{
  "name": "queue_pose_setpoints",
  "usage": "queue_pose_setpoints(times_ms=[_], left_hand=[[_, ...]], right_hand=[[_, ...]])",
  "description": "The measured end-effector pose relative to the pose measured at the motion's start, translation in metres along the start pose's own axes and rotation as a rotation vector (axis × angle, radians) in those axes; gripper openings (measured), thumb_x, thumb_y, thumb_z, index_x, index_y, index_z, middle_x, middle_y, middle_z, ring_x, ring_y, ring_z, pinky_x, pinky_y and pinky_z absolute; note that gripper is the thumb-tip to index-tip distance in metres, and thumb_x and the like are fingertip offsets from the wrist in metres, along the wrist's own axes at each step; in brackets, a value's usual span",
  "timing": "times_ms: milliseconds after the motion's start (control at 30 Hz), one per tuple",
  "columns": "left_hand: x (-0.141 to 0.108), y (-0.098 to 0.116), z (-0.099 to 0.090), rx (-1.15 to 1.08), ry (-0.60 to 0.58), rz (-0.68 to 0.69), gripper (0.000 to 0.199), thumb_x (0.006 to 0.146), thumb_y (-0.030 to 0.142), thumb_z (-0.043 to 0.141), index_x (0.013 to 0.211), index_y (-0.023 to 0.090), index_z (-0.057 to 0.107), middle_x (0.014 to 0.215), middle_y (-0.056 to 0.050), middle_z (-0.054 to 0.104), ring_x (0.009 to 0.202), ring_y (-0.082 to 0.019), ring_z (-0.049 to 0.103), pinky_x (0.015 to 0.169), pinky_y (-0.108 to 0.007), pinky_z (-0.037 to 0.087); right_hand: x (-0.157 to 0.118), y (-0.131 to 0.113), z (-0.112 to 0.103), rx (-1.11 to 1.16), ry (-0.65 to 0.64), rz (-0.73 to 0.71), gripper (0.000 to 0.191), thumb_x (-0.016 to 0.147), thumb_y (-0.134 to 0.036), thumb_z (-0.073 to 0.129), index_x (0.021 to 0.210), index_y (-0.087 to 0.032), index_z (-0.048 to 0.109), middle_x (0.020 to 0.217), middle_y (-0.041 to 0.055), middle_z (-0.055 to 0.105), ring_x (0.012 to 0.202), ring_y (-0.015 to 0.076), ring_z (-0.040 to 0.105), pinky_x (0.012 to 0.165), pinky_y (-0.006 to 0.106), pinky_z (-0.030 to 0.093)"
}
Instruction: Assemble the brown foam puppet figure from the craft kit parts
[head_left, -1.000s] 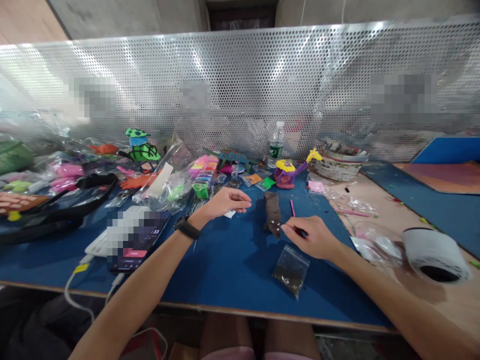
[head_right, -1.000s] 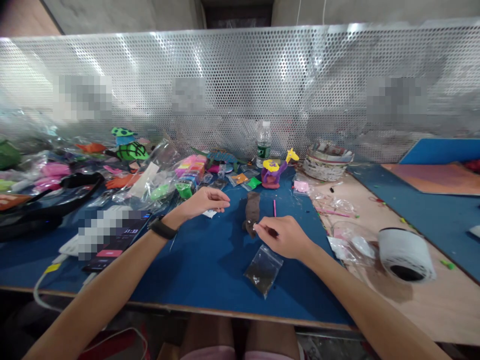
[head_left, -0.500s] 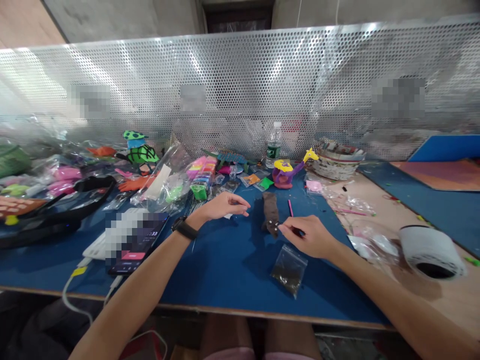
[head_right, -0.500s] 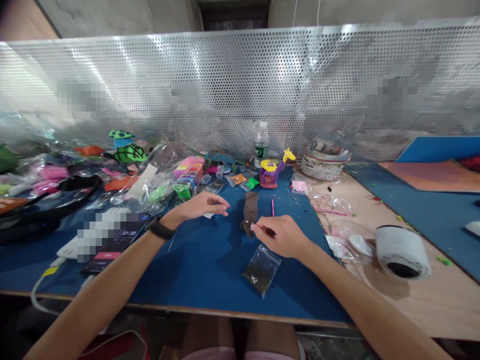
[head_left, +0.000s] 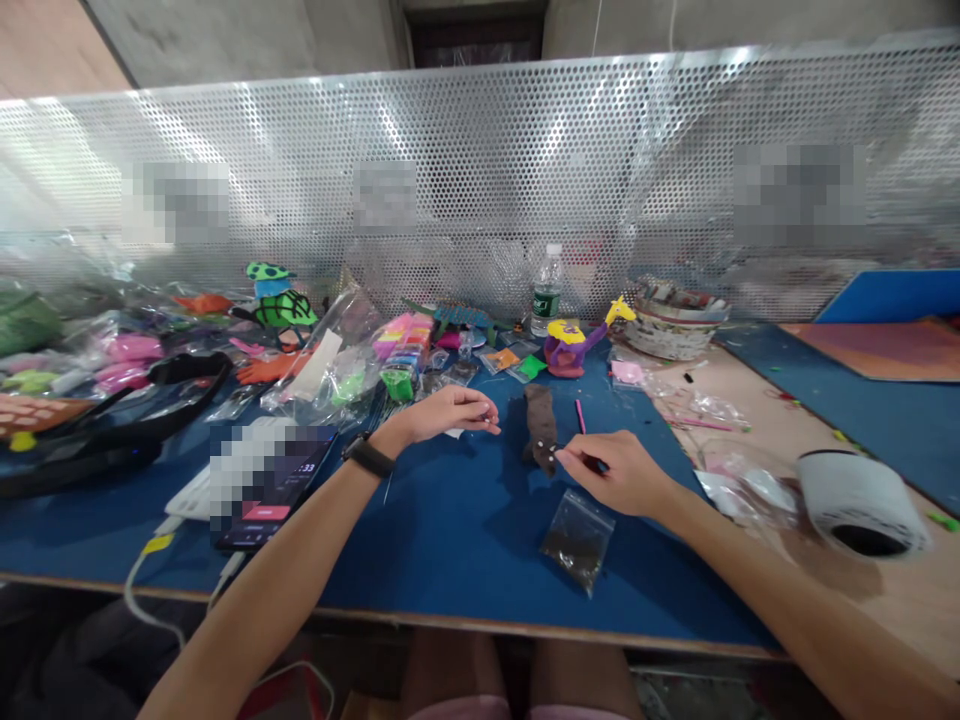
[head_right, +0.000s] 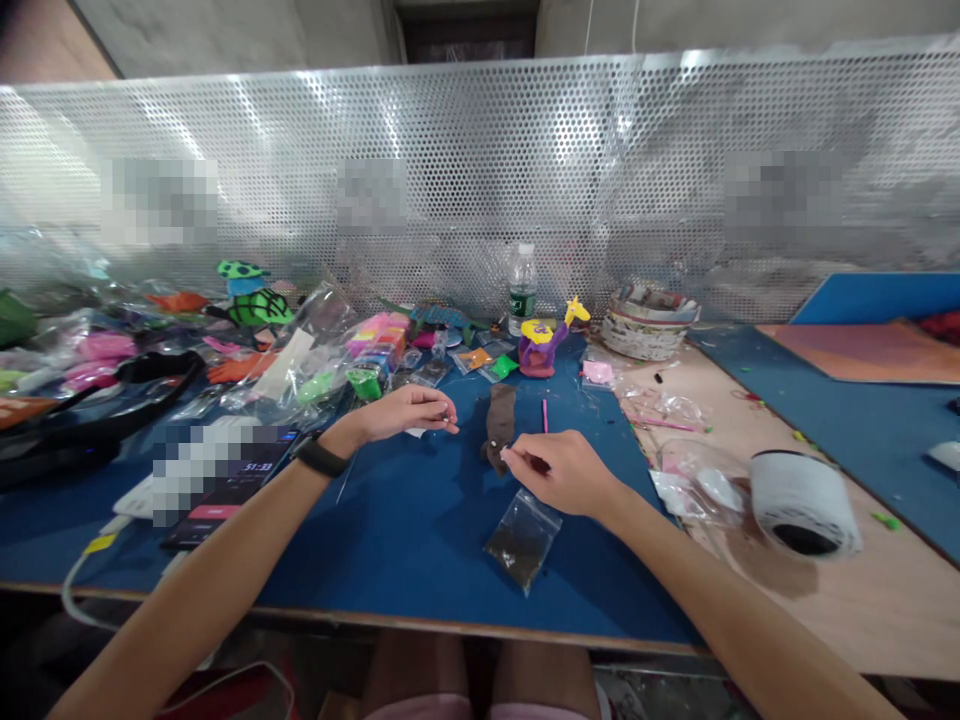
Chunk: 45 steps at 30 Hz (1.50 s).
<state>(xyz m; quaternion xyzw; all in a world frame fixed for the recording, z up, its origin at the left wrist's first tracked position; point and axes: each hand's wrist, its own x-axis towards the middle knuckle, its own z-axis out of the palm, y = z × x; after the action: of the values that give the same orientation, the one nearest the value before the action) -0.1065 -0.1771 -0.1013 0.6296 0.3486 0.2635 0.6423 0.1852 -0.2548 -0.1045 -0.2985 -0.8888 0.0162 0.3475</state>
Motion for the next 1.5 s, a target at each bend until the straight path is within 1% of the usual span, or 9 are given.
queue_pose_setpoints(times_ms=[167,267,333,467,700,867,1033,1267,1500], left_hand=[[-0.0026,0.0029,0.0016,-0.017,-0.027,0.013,0.031,0.077,0.036,0.082,0.094,0.012,0.071,0.097,-0.009,0.075,0.102,-0.021,0.073,0.090,-0.026,0.052],[-0.0044,0.0049,0.0031,0.017,-0.046,0.031,0.027,0.078,0.029,0.081,0.097,0.013,0.071,0.101,-0.010,0.075,0.105,-0.021,0.072,0.091,-0.027,0.052],[-0.0047,0.0056,0.0036,0.037,-0.054,0.034,0.026,0.078,0.027,0.080,0.099,0.014,0.072,0.104,-0.011,0.075,0.106,-0.021,0.072,0.091,-0.028,0.052],[-0.0039,0.0056,0.0038,0.080,-0.038,0.054,0.026,0.079,0.028,0.079,0.100,0.015,0.073,0.107,-0.012,0.076,0.107,-0.020,0.071,0.090,-0.028,0.052],[-0.0047,0.0082,0.0039,0.199,-0.001,0.100,0.029,0.082,0.034,0.076,0.105,0.015,0.075,0.108,-0.013,0.077,0.101,-0.018,0.072,0.086,-0.026,0.052],[-0.0028,0.0068,0.0043,0.141,0.052,0.082,0.033,0.080,0.040,0.077,0.099,0.014,0.075,0.106,-0.013,0.077,0.104,-0.021,0.072,0.084,-0.026,0.053],[-0.0002,0.0042,0.0050,0.060,0.081,0.078,0.036,0.078,0.044,0.078,0.095,0.012,0.074,0.103,-0.012,0.077,0.101,-0.020,0.072,0.088,-0.026,0.053],[0.0000,0.0034,0.0055,0.015,0.074,0.065,0.036,0.077,0.043,0.080,0.093,0.011,0.073,0.100,-0.011,0.076,0.096,-0.018,0.073,0.087,-0.026,0.054],[-0.0008,0.0049,0.0062,0.021,0.057,0.047,0.036,0.076,0.043,0.082,0.091,0.011,0.072,0.094,-0.010,0.076,0.086,-0.014,0.073,0.080,-0.023,0.055]], right_hand=[[-0.0001,0.0000,-0.0002,0.002,-0.001,0.007,0.034,0.099,-0.029,0.050,0.068,-0.020,0.059,0.053,-0.0034,0.059,0.046,0.0083,0.051,0.051,0.021,0.033],[0.0000,-0.0002,-0.0005,-0.003,0.000,0.004,0.034,0.099,-0.028,0.050,0.067,-0.020,0.058,0.053,-0.0035,0.059,0.046,0.0083,0.051,0.050,0.022,0.033],[0.0000,-0.0002,-0.0006,-0.005,-0.004,0.011,0.034,0.099,-0.029,0.050,0.067,-0.020,0.058,0.053,-0.0034,0.059,0.045,0.0083,0.051,0.049,0.022,0.032],[-0.0003,0.0007,0.0002,-0.004,-0.005,0.008,0.033,0.099,-0.029,0.050,0.068,-0.020,0.059,0.053,-0.0035,0.059,0.045,0.0081,0.051,0.049,0.022,0.033],[0.0001,0.0002,-0.0001,-0.012,-0.001,0.009,0.036,0.099,-0.030,0.050,0.066,-0.020,0.059,0.053,-0.0034,0.058,0.045,0.0081,0.049,0.049,0.022,0.033],[-0.0002,0.0001,-0.0004,-0.009,-0.020,0.028,0.037,0.100,-0.031,0.049,0.066,-0.020,0.059,0.052,-0.0030,0.058,0.045,0.0085,0.048,0.049,0.022,0.033],[-0.0001,0.0003,-0.0002,-0.012,-0.013,0.029,0.038,0.100,-0.031,0.049,0.064,-0.020,0.057,0.051,-0.0031,0.056,0.045,0.0087,0.047,0.049,0.023,0.033],[-0.0009,0.0012,0.0004,-0.020,-0.013,0.018,0.038,0.100,-0.030,0.049,0.064,-0.020,0.054,0.051,-0.0037,0.055,0.045,0.0082,0.046,0.049,0.023,0.032],[-0.0005,0.0001,0.0004,-0.018,-0.007,0.015,0.037,0.100,-0.030,0.049,0.064,-0.020,0.054,0.052,-0.0040,0.055,0.045,0.0080,0.046,0.049,0.023,0.032]])
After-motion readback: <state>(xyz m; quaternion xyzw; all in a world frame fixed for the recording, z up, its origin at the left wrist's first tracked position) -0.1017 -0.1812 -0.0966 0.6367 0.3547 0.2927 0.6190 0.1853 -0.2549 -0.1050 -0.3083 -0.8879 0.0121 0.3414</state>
